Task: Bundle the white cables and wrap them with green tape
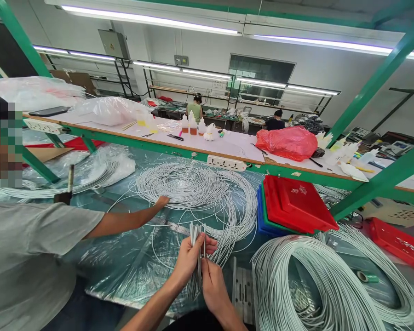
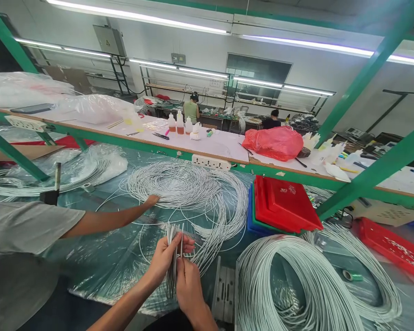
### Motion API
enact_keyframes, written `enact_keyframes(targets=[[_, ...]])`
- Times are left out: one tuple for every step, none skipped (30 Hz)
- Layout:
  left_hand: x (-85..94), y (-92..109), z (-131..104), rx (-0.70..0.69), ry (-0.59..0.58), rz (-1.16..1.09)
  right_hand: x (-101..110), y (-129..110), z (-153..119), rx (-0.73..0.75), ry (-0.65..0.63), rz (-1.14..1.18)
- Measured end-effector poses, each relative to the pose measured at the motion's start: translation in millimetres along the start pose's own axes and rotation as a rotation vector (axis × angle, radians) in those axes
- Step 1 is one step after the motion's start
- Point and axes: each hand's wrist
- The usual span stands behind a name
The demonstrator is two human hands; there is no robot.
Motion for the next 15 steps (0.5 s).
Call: enact_keyframes(targets=[[0.0,1,-1,-0.002,-0.003,-0.002,1,-1,0,0.001,-0.022,-0.011],[0.0,1,-1,-0.003,-0.008,-0.004,3,-2,0,0.007,-0.037,-0.015],[-0.1,2,0,-0.003,-0.01,-0.01,5,-4,-1,0.02,-0.041,-0.012],[-0.6,3,0,-0.003,-0.004,-0.021,7,-6,-2,0.039,-0.029,-0.002],[-1.4,4,1,-0.002,0.011,-0.035,9,-8,-4,0.065,-0.005,0.016],[-2.9,6,2,0.004,0.029,-0.052,11,-10,-6,0.096,0.018,0.04],[-4.9,9,3,0.012,0.045,-0.071,13,-12,-8,0.129,0.024,0.065],[-7.4,13,2,0.023,0.049,-0.082,14,-13,-9,0.157,-0.004,0.085],[-10.0,19,0,0.037,0.033,-0.082,13,-15,-10,0.169,-0.068,0.099],[-12.2,27,-3,0.054,-0.001,-0.072,12,-15,-9,0.165,-0.154,0.102],[-13.6,36,-8,0.071,-0.047,-0.054,10,-14,-7,0.145,-0.249,0.096],[-13.5,47,-15,0.088,-0.097,-0.032,7,-12,-4,0.116,-0.33,0.08],[-11.7,60,-22,0.097,-0.137,-0.012,4,-8,1,0.094,-0.379,0.049],[-8.0,75,-29,0.1,-0.162,0.006,1,-2,6,0.092,-0.393,-0.006],[-2.6,90,-35,0.091,-0.158,0.015,-1,4,12,0.11,-0.378,-0.079]])
Point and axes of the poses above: each hand's wrist, its own z-axis towards the middle knuckle, its own x-axis out of the back of the hand, y = z × x, and after that the axes turned 4 degrees about -y, right-handed
